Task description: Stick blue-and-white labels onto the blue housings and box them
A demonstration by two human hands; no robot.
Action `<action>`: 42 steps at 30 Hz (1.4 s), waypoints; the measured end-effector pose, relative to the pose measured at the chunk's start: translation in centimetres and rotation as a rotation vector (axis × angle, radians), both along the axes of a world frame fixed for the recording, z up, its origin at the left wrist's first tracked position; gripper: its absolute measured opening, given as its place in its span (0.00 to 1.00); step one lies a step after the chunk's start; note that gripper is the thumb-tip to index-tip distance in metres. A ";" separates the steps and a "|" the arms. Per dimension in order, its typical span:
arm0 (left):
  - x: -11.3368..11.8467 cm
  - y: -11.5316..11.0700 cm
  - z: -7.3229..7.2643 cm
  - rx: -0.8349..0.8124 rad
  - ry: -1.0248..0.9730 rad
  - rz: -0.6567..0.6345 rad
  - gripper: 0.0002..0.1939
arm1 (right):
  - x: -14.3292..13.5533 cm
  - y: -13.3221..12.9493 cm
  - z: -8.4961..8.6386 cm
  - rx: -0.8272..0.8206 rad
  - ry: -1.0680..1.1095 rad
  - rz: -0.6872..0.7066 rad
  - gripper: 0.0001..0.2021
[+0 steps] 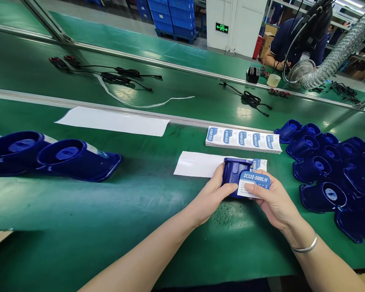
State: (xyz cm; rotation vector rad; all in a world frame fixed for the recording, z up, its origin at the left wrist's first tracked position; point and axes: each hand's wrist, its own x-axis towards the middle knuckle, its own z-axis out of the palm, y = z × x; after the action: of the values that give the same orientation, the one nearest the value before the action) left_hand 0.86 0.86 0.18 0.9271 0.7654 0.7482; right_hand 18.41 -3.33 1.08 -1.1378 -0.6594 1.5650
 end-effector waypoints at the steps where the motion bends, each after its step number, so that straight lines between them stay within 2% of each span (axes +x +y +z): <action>1: 0.0 0.0 0.0 -0.001 -0.007 0.001 0.34 | 0.0 0.0 0.0 0.001 0.001 -0.002 0.18; 20: 0.2 0.0 -0.1 -0.008 -0.034 0.007 0.33 | -0.1 0.1 0.1 -0.014 0.050 -0.017 0.17; 26: 0.2 -0.1 0.3 0.019 -0.021 -0.004 0.35 | -0.1 0.1 0.1 -0.010 0.048 -0.007 0.16; 32: 0.1 0.0 0.0 0.076 -0.003 -0.025 0.37 | -0.2 0.1 0.2 -0.011 0.066 -0.014 0.16; 42: 0.1 -0.1 0.1 0.071 -0.019 -0.025 0.38 | -0.4 0.0 0.6 -0.022 0.062 -0.022 0.18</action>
State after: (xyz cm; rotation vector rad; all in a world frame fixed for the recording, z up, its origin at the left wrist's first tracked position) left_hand 0.92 0.72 0.24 0.9904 0.7128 0.7648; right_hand 18.02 -3.29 1.64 -1.1049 -0.5880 1.5856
